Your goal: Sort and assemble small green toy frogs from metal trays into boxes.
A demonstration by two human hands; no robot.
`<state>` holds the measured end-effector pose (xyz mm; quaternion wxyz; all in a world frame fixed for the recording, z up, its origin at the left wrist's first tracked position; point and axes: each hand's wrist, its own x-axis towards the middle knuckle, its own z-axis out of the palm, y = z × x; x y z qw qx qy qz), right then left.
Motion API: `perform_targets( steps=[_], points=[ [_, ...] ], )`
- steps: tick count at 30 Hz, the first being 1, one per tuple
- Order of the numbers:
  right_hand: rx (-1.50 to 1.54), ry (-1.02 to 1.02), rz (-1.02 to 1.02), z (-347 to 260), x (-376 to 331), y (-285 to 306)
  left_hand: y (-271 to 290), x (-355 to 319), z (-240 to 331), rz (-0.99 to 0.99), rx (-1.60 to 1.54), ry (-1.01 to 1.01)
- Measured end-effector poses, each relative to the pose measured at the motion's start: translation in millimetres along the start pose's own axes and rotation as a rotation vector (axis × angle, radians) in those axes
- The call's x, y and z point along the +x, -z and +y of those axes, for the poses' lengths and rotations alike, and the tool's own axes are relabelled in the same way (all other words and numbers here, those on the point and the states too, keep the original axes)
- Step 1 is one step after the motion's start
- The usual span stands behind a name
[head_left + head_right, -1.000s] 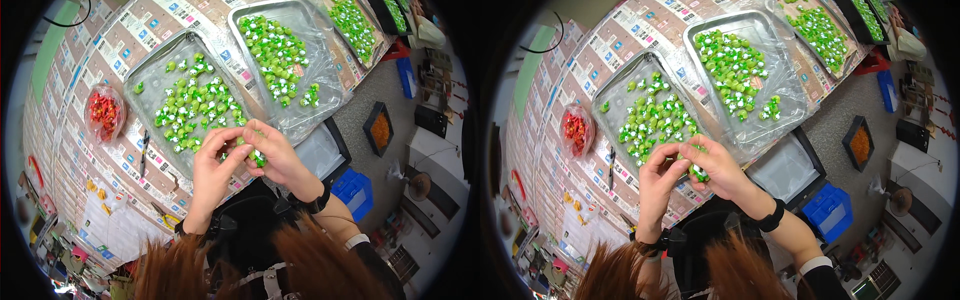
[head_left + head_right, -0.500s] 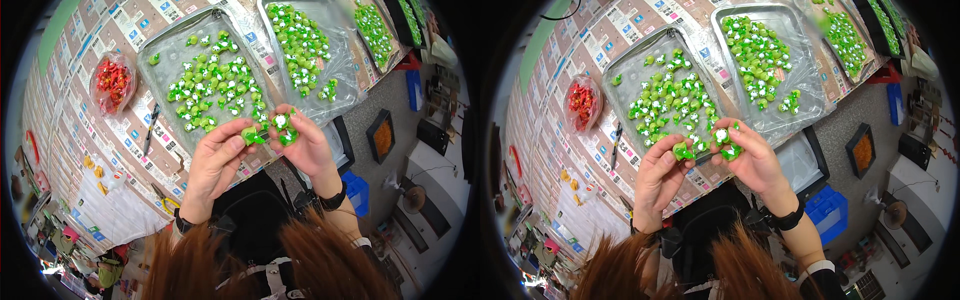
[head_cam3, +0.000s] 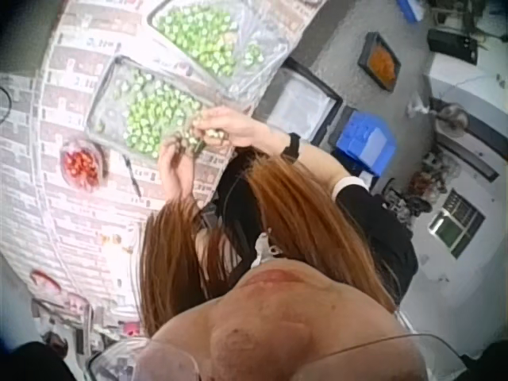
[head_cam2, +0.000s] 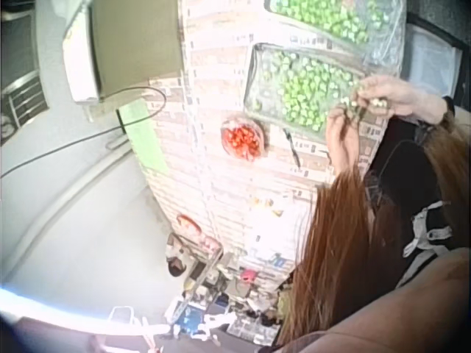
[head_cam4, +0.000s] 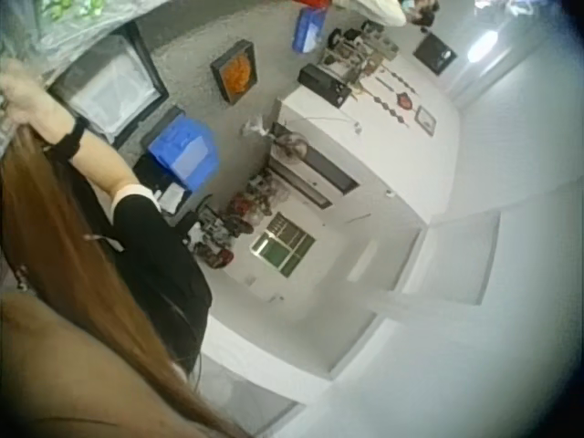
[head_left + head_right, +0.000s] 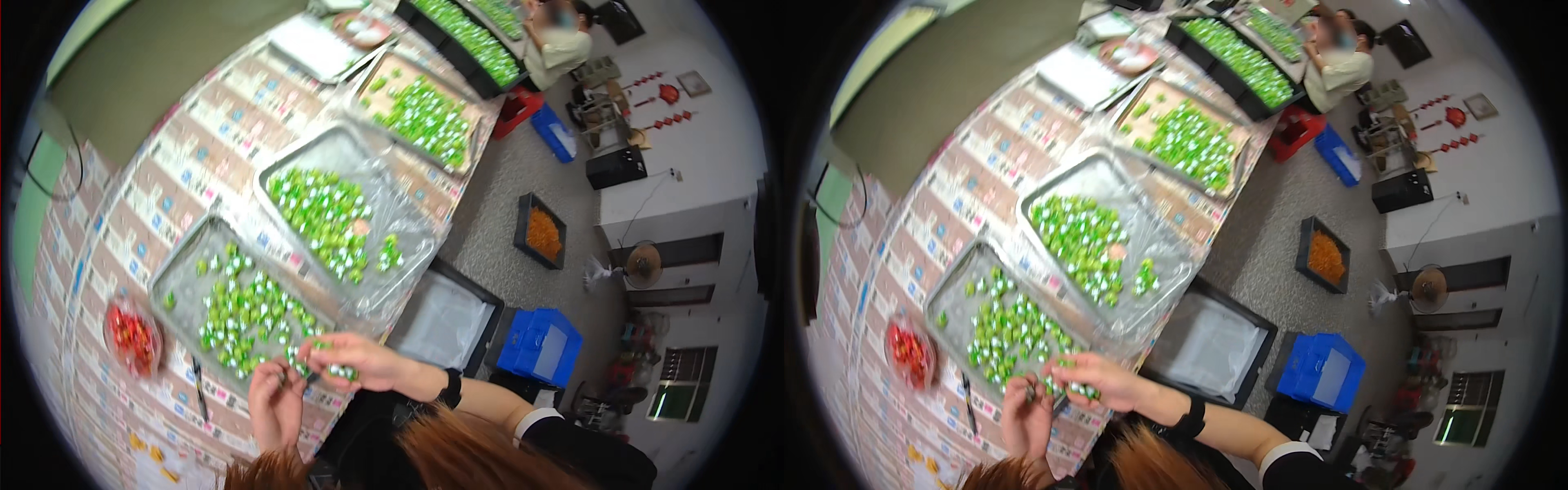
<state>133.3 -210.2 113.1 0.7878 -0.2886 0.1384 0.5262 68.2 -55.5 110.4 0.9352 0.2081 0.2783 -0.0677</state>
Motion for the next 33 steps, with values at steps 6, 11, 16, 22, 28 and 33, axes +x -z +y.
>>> perform_targets(
  steps=[6, 11, 16, 22, 28, 33],
  points=[
    [-0.151, -0.206, -0.062, 7, -10, -6, -4, 0, -13, -0.031, 0.501, 0.015],
    [-0.207, -0.209, -0.066, -1, -17, -7, -12, 0, -5, -0.152, 0.787, -0.004],
    [-0.409, -0.184, 0.007, -8, -15, -6, -31, 1, 1, -0.171, 0.934, 0.040],
    [-0.256, -0.095, 0.102, -9, -16, -13, -41, -3, 0, 0.062, 0.689, -0.045],
    [0.076, 0.062, 0.227, -15, -38, -18, -49, -23, 11, 0.077, 0.434, -0.015],
    [-0.033, 0.039, 0.130, -21, -58, -8, -31, -42, 0, 0.035, 0.458, 0.033]
  ],
)
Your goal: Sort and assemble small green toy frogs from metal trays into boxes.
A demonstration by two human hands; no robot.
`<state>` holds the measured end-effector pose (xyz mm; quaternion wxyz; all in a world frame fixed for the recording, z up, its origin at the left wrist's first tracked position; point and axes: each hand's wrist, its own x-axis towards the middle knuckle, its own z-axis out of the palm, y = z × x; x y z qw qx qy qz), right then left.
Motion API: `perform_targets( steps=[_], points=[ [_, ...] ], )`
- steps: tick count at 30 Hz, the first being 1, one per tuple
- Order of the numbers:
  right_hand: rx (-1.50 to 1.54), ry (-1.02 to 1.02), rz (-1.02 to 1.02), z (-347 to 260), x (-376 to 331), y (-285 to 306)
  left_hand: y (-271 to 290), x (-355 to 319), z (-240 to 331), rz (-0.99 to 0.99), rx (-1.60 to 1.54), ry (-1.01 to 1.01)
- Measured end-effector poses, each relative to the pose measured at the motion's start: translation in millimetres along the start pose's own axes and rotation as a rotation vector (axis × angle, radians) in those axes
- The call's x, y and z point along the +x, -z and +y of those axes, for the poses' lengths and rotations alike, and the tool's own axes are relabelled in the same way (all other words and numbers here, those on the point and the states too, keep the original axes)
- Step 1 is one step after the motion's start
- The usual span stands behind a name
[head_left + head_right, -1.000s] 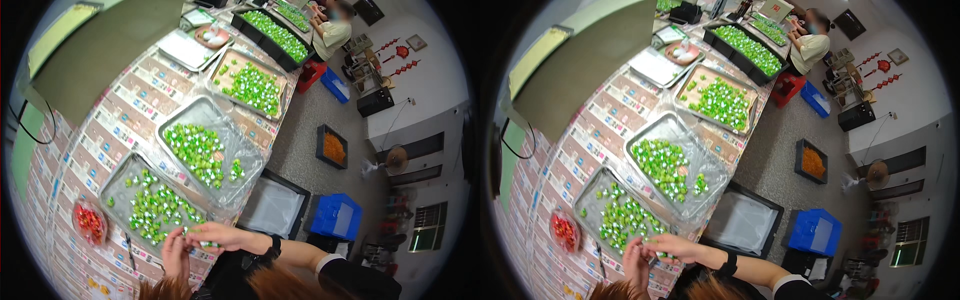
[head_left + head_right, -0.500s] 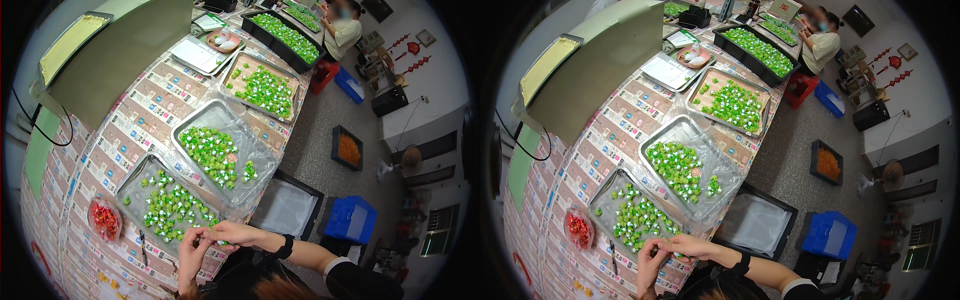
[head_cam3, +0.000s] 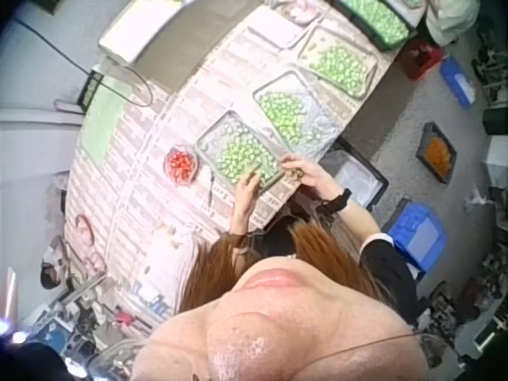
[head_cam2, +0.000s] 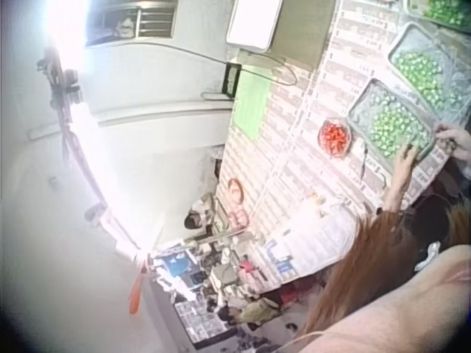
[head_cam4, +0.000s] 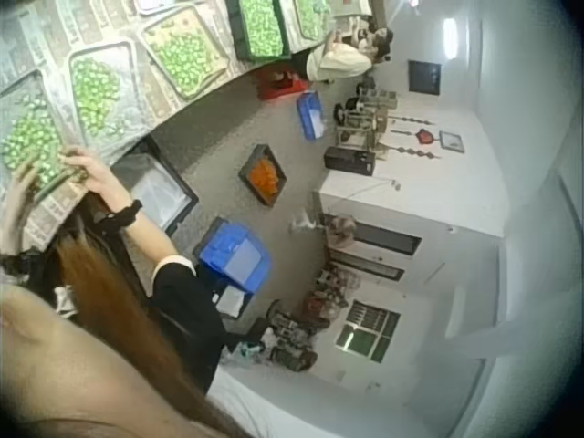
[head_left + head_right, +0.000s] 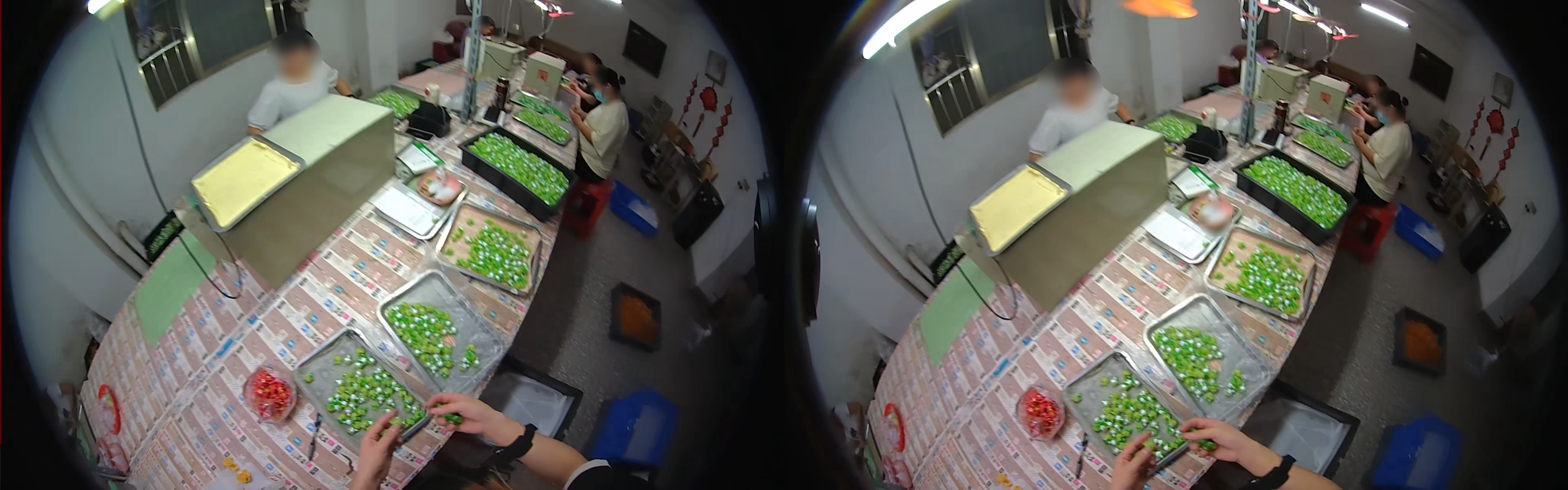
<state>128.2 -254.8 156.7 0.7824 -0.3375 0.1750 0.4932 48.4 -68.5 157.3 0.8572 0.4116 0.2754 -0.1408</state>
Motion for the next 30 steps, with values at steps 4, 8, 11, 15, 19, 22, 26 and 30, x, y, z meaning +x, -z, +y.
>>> perform_targets(
  steps=[4, 8, 11, 15, 19, 22, 26, 30],
  points=[
    [-0.155, -0.022, -0.017, 0, -20, 5, -20, -15, -6, 0.001, 0.013, 0.023],
    [-0.296, 0.032, 0.016, 12, -29, -13, -30, -17, -12, 0.021, -0.196, 0.077],
    [-0.394, 0.159, 0.075, 9, -41, -59, -27, -13, -14, 0.004, -0.257, 0.070],
    [-0.622, 0.467, 0.165, 21, -46, -69, -35, -7, -13, -0.036, -0.262, 0.064],
    [-0.973, 0.738, 0.223, 27, -45, -59, -43, -18, -7, -0.089, -0.226, 0.061],
    [-1.090, 0.742, 0.211, 27, -56, -62, -54, -36, 1, -0.137, -0.224, 0.075],
    [-1.190, 0.674, 0.211, 32, -74, -68, -42, -48, -16, -0.077, -0.159, 0.077],
    [-1.160, 0.811, 0.230, 36, -58, -52, -42, -48, -16, -0.046, -0.164, 0.070]
  ],
)
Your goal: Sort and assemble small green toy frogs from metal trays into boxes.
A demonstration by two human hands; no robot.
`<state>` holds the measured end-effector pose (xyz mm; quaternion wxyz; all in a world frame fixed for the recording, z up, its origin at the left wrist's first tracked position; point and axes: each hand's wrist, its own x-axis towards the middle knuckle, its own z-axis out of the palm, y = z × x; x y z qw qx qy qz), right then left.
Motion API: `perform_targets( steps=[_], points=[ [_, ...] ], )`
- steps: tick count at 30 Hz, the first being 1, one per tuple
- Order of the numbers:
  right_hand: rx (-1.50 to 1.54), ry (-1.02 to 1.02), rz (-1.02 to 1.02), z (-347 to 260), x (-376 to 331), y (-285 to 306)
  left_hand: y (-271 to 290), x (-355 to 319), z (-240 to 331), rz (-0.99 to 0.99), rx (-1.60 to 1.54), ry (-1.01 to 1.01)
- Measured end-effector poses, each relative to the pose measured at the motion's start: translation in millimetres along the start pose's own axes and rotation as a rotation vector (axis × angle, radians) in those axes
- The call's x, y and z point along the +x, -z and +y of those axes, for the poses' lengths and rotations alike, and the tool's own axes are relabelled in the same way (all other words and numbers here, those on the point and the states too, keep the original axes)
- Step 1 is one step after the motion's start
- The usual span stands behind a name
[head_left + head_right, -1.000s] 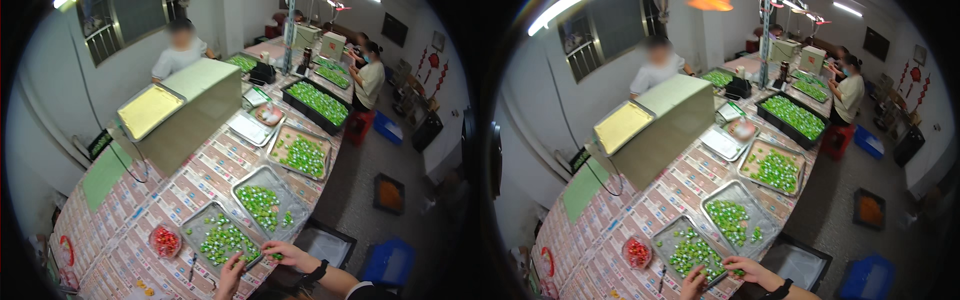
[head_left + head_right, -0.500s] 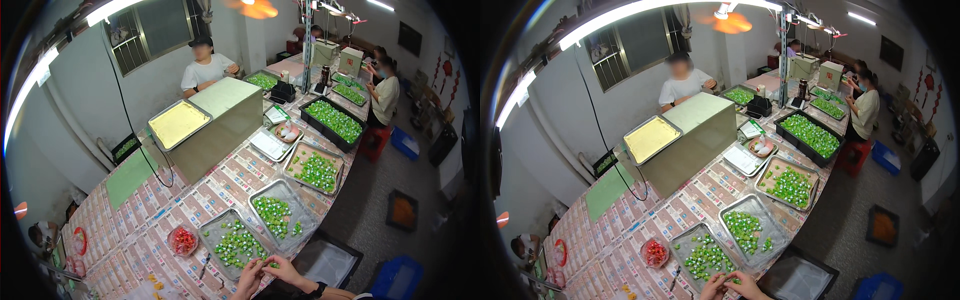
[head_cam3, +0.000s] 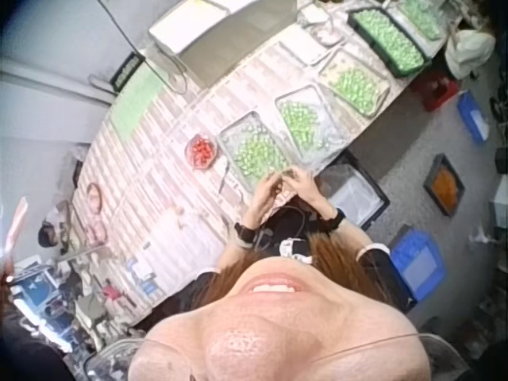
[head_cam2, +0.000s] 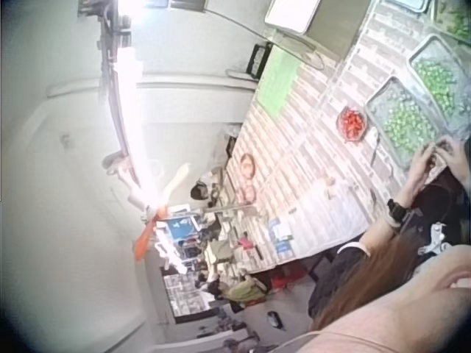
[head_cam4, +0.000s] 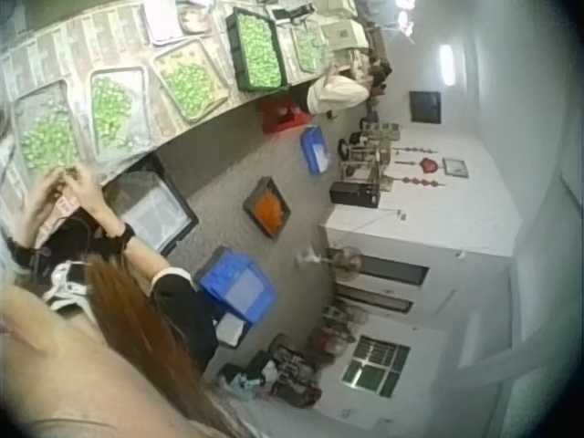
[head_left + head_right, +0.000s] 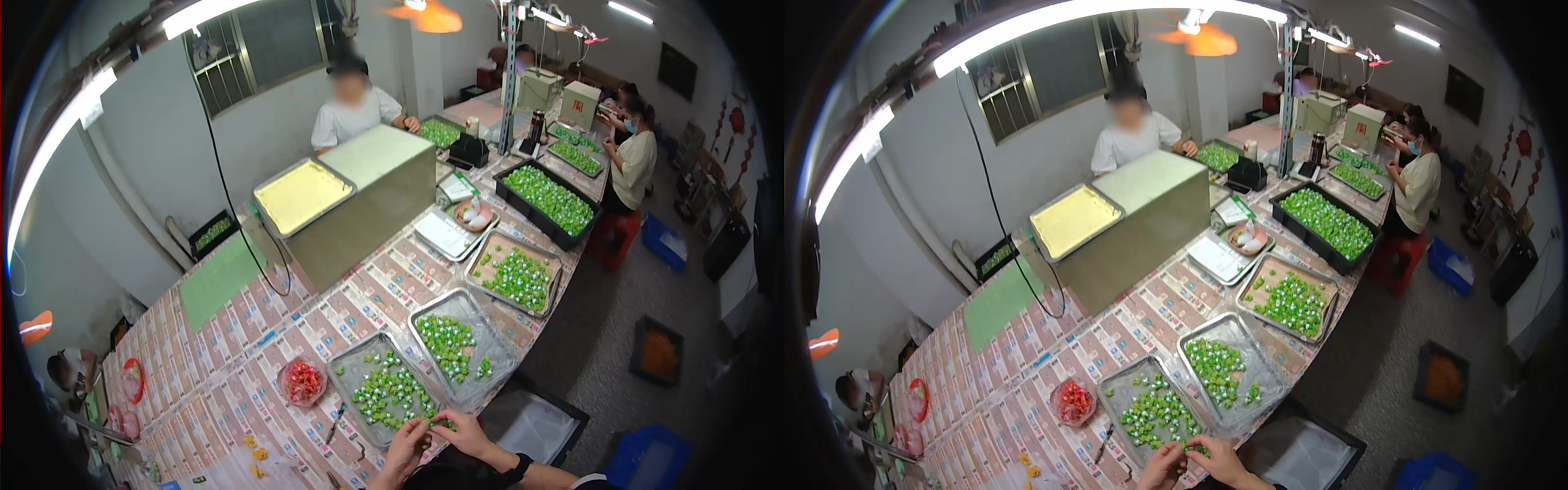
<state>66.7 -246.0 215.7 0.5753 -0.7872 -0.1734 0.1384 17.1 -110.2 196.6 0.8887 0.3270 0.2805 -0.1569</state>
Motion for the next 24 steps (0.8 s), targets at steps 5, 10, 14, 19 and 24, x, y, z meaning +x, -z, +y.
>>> perform_targets(
  steps=[5, 10, 14, 19, 24],
  points=[
    [0.076, -0.046, 0.045, 5, 26, -7, -10, 14, 28, 0.045, 0.142, -0.151],
    [0.164, -0.253, 0.077, 4, 43, -15, -10, 31, 40, -0.032, -0.077, -0.136],
    [0.266, -0.275, 0.129, 28, 36, -24, 7, 46, 24, -0.037, -0.120, -0.094],
    [0.303, -0.285, 0.186, 40, 22, -36, 22, 47, 4, -0.053, -0.148, -0.043],
    [0.157, -0.089, 0.189, 47, 24, -37, 25, 50, 3, -0.041, -0.149, -0.025]
  ],
)
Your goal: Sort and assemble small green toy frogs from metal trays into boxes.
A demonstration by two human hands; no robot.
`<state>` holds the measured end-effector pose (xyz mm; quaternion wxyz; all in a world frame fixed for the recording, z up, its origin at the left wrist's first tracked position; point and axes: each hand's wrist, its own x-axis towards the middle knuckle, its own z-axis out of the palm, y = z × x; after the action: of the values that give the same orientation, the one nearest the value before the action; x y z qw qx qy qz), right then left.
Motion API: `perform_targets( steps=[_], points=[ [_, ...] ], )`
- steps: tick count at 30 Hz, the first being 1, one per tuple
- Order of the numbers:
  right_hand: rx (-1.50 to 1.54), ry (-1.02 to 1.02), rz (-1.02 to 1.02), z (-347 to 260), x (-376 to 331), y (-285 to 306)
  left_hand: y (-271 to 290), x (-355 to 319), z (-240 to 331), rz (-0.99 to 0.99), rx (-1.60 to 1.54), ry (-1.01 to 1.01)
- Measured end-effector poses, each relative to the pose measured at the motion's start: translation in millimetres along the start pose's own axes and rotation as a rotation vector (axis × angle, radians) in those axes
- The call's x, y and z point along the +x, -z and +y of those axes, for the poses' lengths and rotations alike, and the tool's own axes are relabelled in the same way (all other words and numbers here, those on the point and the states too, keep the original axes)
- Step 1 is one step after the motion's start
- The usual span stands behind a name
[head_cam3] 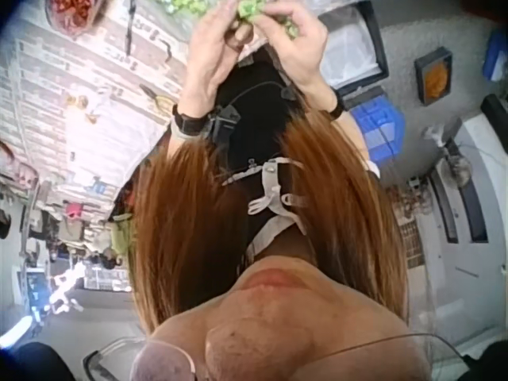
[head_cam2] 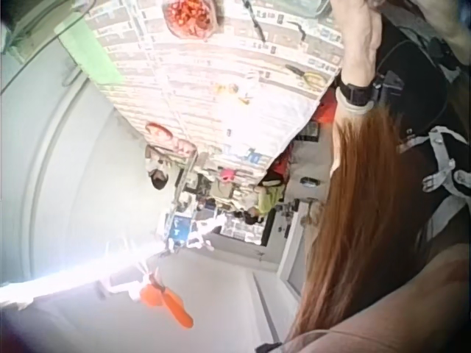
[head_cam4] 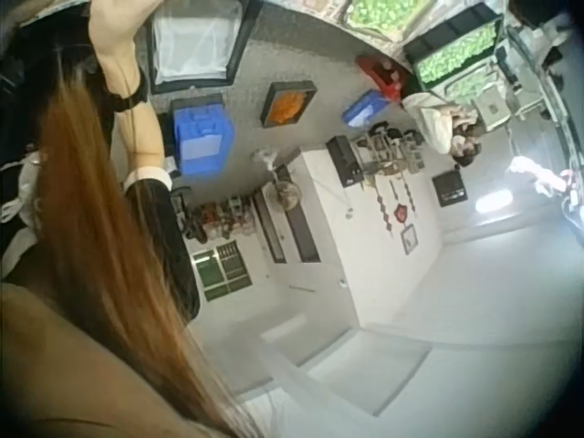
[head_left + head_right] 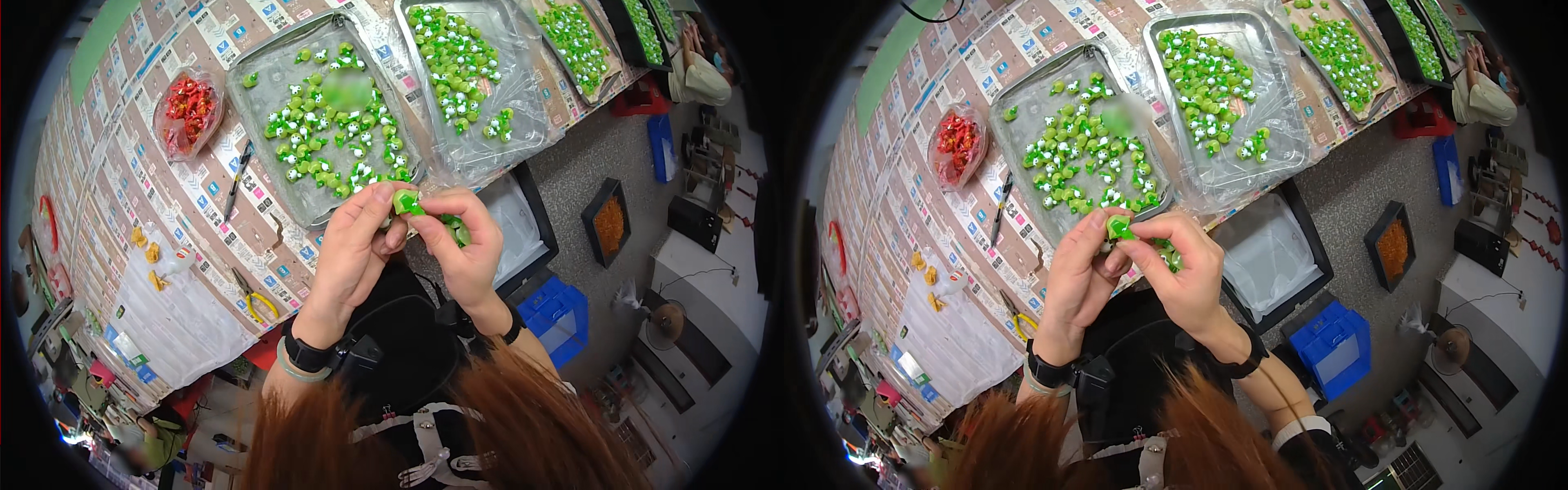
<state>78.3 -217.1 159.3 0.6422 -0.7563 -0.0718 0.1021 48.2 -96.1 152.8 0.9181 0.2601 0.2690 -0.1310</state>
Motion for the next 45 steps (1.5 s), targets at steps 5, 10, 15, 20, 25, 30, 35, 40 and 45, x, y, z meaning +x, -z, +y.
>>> perform_targets(
  steps=[5, 10, 15, 20, 25, 30, 35, 40, 45],
  points=[
    [-0.157, 0.264, -0.045, -6, 7, -2, -1, 0, 7, 0.018, 0.020, 0.000],
    [-0.195, 0.283, -0.042, -8, 9, -1, -5, 1, 9, 0.016, 0.044, 0.005],
    [0.183, -0.072, -0.130, -3, 9, 7, 3, 10, 5, -0.106, -0.108, 0.037],
    [0.931, -0.538, -0.227, -2, 15, 15, 6, 9, 11, 0.001, -0.284, 0.030],
    [0.923, -0.567, -0.205, 2, 15, 22, 12, 11, 8, -0.061, -0.360, 0.051],
    [0.896, -0.598, -0.199, 3, 13, 25, 3, 8, 9, -0.103, -0.226, 0.012],
    [0.769, -0.592, -0.193, -11, 17, 17, 0, 6, 17, -0.087, -0.133, -0.049],
    [0.396, -0.409, -0.105, -60, 19, 31, -45, -11, 27, -0.070, 0.120, -0.089],
    [0.262, -0.252, -0.130, -53, 10, 27, -31, -26, 6, -0.020, 0.297, -0.067]
  ],
)
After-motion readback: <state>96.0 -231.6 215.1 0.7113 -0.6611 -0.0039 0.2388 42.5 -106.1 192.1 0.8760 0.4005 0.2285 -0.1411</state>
